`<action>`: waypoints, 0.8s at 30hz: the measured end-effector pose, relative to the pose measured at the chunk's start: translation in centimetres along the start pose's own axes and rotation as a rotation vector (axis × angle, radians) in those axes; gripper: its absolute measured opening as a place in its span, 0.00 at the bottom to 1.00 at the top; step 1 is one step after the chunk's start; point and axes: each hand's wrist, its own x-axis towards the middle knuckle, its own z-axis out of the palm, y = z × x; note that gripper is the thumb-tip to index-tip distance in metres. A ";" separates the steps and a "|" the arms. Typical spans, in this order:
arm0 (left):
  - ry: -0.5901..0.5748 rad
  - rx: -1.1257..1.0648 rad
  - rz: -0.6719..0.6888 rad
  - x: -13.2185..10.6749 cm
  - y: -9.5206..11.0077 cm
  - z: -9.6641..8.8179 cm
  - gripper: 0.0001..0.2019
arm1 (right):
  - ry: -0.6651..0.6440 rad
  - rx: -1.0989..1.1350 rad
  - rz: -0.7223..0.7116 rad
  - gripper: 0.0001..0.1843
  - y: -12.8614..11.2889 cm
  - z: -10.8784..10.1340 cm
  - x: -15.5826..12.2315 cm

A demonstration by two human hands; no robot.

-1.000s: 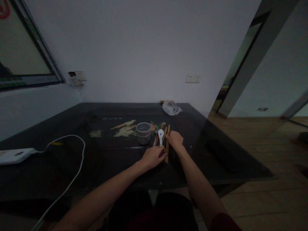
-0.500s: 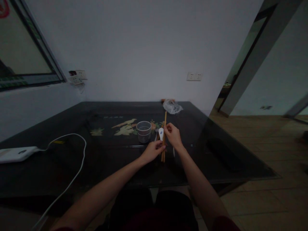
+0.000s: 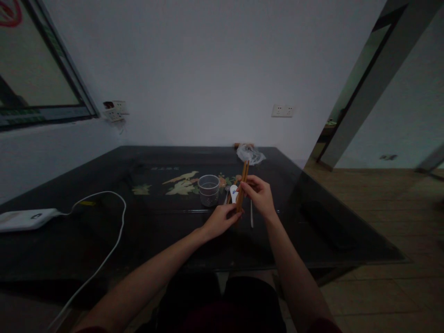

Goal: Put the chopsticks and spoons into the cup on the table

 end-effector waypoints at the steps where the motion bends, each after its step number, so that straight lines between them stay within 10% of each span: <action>1: 0.005 0.022 0.015 0.0 0.1 0.0 0.12 | -0.005 0.000 -0.010 0.13 -0.1 0.0 -0.1; 24: 0.197 0.089 0.093 -0.1 -0.2 -0.5 0.09 | -0.102 -0.155 -0.087 0.12 -0.3 -0.7 -0.8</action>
